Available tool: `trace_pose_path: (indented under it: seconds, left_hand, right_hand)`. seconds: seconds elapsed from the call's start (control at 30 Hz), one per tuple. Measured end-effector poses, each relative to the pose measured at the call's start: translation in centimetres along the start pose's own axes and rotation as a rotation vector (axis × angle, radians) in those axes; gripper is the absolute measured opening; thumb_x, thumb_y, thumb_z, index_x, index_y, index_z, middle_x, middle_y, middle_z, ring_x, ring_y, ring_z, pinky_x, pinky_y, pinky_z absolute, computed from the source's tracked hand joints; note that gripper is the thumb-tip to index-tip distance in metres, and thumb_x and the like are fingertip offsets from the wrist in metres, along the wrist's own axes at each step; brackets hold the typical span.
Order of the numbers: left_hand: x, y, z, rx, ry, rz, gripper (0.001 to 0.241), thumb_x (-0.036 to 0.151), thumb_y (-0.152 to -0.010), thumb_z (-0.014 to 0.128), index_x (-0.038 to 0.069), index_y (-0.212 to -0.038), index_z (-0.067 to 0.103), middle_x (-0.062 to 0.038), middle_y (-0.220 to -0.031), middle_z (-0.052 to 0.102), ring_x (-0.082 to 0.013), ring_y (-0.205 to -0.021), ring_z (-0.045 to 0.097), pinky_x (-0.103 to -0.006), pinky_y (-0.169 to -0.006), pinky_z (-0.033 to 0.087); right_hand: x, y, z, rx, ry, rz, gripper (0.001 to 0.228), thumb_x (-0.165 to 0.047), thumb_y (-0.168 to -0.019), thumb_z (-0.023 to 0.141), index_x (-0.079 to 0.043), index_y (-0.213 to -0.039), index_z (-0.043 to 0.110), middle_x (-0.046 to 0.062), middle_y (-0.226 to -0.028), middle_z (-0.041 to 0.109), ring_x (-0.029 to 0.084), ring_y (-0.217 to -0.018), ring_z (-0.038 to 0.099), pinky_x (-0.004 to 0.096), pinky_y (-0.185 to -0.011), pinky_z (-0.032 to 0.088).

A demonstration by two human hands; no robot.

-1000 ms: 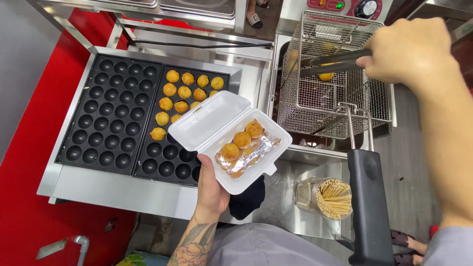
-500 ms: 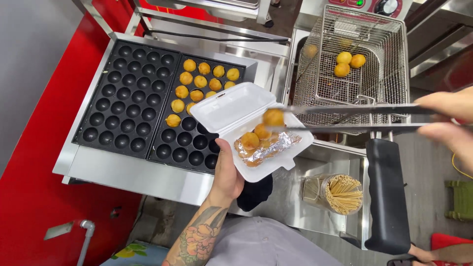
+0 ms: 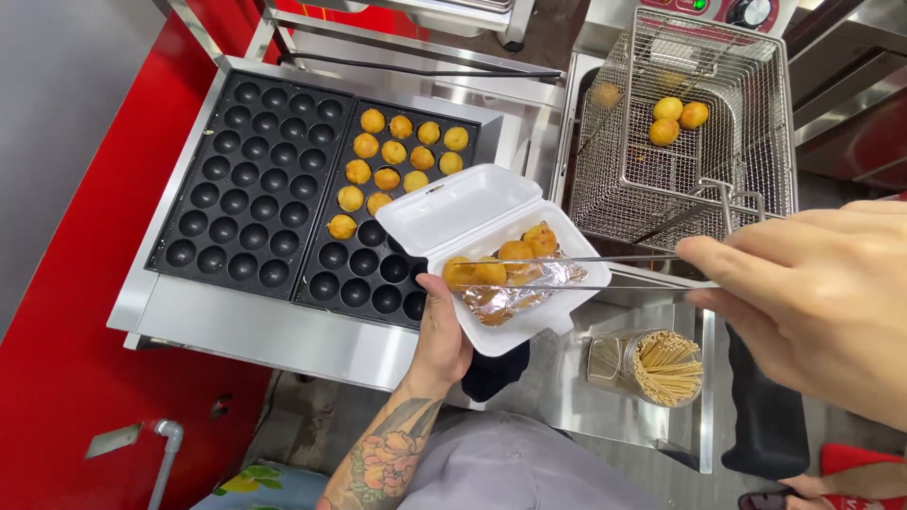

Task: Packaging fried food items into a container, applying various sauces and toppings, and bagging it for a customer.

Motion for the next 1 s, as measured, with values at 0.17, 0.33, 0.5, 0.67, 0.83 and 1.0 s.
trace_pose_path:
  seconds: [0.17,0.33,0.5,0.67,0.83,1.0]
  left_hand:
    - [-0.2,-0.2,-0.5,-0.004,-0.036,-0.017,0.092,0.071,-0.096,0.028,0.006,-0.161,0.024,-0.015,-0.158,0.043,-0.0278,-0.144,0.047,-0.0456,-0.117,0.044]
    - [0.9,-0.4,0.2,-0.050,-0.032,-0.020,0.103,0.078,-0.090,0.033,0.005,-0.162,0.021,-0.017,-0.161,0.040,-0.0311,-0.145,0.045,-0.0490,-0.117,0.044]
    - [2.5,-0.7,3.1,-0.099,-0.012,-0.041,0.111,0.082,-0.084,0.041,0.008,-0.163,0.015,-0.018,-0.162,0.036,-0.0339,-0.146,0.043,-0.0522,-0.116,0.045]
    - [2.4,-0.3,4.0,-0.137,0.049,-0.030,0.115,0.082,-0.083,0.047,0.008,-0.165,0.013,-0.021,-0.163,0.034,-0.0376,-0.146,0.042,-0.0556,-0.115,0.046]
    - [1.9,0.2,2.5,-0.045,0.082,0.014,0.115,0.079,-0.082,0.054,0.010,-0.164,0.014,-0.020,-0.164,0.031,-0.0368,-0.146,0.041,-0.0558,-0.115,0.045]
    - [1.5,0.4,2.5,-0.003,0.100,0.030,0.113,0.077,-0.082,0.057,0.011,-0.164,0.015,-0.019,-0.163,0.031,-0.0351,-0.147,0.040,-0.0554,-0.116,0.044]
  right_hand:
    - [-0.5,-0.7,-0.1,-0.125,0.057,0.027,0.036,-0.031,-0.079,0.080,-0.021,-0.113,0.080,-0.004,-0.071,0.074,0.015,-0.063,0.072,0.035,-0.055,0.055]
    - [5.0,2.8,-0.4,0.214,-0.119,0.060,0.038,-0.012,-0.077,0.078,-0.006,-0.114,0.076,0.010,-0.083,0.072,0.021,-0.067,0.068,0.035,-0.059,0.051]
    - [17.4,3.2,5.8,0.297,-0.203,0.334,0.021,-0.004,-0.106,0.070,-0.002,-0.127,0.069,0.013,-0.092,0.068,0.018,-0.077,0.066,0.031,-0.076,0.053]
    - [15.7,-4.3,4.9,-0.073,0.459,0.498,0.024,-0.040,-0.094,0.075,-0.017,-0.099,0.080,0.009,-0.066,0.073,0.025,-0.066,0.072,0.036,-0.065,0.055]
    - [17.8,-9.1,10.8,-0.127,0.341,0.440,0.031,-0.049,-0.091,0.073,-0.020,-0.093,0.082,0.012,-0.079,0.076,0.030,-0.075,0.075,0.043,-0.065,0.057]
    - [18.0,-9.7,10.4,-0.165,0.383,0.434,0.033,-0.049,-0.092,0.073,-0.017,-0.092,0.083,0.011,-0.079,0.077,0.029,-0.074,0.076,0.041,-0.066,0.058]
Point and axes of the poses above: each hand's wrist, its own y-axis away from the middle knuckle, its own z-axis out of the palm, x = y × z, the point moved 5 cm from there along -y, towards the middle knuckle
